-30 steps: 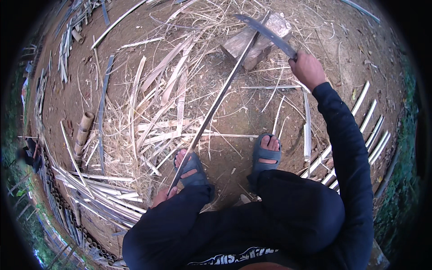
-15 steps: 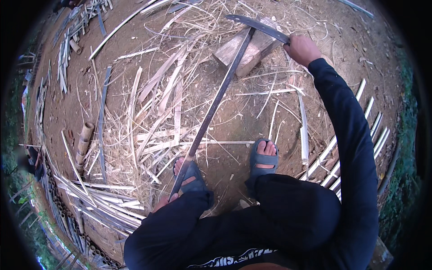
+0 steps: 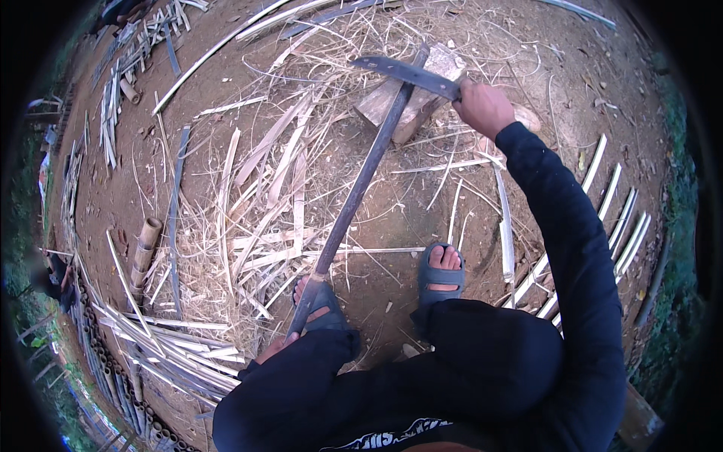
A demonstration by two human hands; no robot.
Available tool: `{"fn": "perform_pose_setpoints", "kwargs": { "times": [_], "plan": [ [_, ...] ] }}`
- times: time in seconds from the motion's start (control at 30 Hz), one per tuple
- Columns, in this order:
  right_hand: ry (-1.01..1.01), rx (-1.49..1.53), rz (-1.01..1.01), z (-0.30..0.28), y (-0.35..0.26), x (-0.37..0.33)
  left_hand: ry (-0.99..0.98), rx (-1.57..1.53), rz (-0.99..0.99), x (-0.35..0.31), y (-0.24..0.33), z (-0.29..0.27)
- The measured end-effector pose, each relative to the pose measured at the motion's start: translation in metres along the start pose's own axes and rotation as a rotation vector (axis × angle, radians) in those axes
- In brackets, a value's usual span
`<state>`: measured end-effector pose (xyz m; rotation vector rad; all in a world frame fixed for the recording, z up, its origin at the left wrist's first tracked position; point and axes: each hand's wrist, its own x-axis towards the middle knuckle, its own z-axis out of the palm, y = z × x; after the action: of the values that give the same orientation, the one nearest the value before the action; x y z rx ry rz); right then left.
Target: The person uses a blade to shave and smooth several bamboo strips, holding the strips against a wooden block and pulling the blade along them by hand.
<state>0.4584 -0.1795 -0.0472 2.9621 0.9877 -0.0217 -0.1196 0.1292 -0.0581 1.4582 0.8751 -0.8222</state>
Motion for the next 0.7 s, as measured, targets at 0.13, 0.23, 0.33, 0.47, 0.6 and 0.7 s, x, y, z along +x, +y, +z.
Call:
{"fn": "perform_pose_setpoints", "kwargs": {
  "times": [0.13, 0.23, 0.33, 0.47, 0.6, 0.7],
  "plan": [
    [-0.073, -0.058, 0.047, -0.003, 0.008, 0.005, 0.004, -0.004, -0.008, 0.002, 0.007, 0.000],
    [0.053, -0.121, 0.271, 0.001, 0.099, 0.040, -0.040, 0.001, 0.004, 0.013, 0.015, 0.008],
    [0.019, 0.002, 0.403, -0.011, 0.098, 0.032, -0.034, -0.054, -0.028, 0.002, 0.006, 0.007],
    [0.097, 0.207, 0.556, 0.030, 0.079, -0.027, -0.142, -0.158, -0.092, 0.014, 0.028, -0.004],
    [0.105, 0.380, 0.516, 0.050, 0.029, -0.077, -0.327, 0.013, 0.011, 0.052, 0.059, -0.023],
    [0.141, 0.466, 0.483, 0.057, 0.016, -0.101, -0.371, -0.132, -0.008, 0.079, 0.099, -0.011]
  ]
}}
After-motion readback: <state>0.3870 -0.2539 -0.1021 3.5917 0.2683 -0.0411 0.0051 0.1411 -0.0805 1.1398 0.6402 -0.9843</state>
